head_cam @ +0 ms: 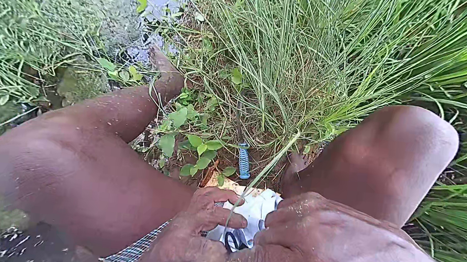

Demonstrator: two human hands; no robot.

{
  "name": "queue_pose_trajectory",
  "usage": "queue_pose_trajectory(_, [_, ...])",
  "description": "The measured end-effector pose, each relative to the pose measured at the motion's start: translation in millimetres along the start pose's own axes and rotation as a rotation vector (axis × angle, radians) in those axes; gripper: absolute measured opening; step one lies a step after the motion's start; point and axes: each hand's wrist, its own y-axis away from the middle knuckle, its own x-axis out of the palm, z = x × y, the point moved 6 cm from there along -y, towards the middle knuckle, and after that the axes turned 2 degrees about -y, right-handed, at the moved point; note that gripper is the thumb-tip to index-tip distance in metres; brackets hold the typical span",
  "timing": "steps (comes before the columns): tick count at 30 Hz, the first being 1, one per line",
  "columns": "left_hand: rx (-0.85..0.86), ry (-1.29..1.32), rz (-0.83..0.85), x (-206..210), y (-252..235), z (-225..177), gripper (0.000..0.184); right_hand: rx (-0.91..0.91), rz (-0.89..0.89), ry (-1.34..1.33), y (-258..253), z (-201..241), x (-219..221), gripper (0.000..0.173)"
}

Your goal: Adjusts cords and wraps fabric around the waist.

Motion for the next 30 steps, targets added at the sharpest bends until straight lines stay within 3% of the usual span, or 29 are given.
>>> queue_pose_trajectory(5, [0.017, 0.076, -0.034, -0.6, 1.6, -4.1, 0.022, 0.017, 0.028, -0.174, -5.1, -8.7, 3.0, 0.023])
queue_pose_trajectory(12, [0.046, 0.074, -0.014, -6.2, 9.7, -0.4, 0.019, 0.112, -0.062, -0.33, 8.1, -46.2, -9.6, 0.059])
queue_pose_trajectory(16, [0.033, 0.071, 0.004, -4.3, 12.6, 3.0, 0.018, 0.176, -0.327, -0.131, 13.6, -62.8, -35.6, 0.061])
queue_pose_trajectory(20, [0.049, 0.044, 0.002, -5.4, 15.0, 3.7, 0.018, 0.373, -0.618, 0.022, 42.3, -83.2, -76.3, 0.051])
queue_pose_trajectory(22, [0.042, 0.034, -0.008, -9.0, 17.4, 3.1, 0.017, 0.292, -0.508, -0.101, 52.0, -71.2, -73.3, 0.038])
queue_pose_trajectory(26, [0.035, 0.019, -0.02, -10.1, 20.7, 5.2, 0.019, 0.134, -0.053, -0.421, 53.3, -40.5, -20.2, 0.047])
queue_pose_trajectory(30, [0.023, 0.008, -0.009, -10.6, 20.8, 5.5, 0.018, 0.083, -0.027, -0.447, 47.6, -20.8, 8.8, 0.042])
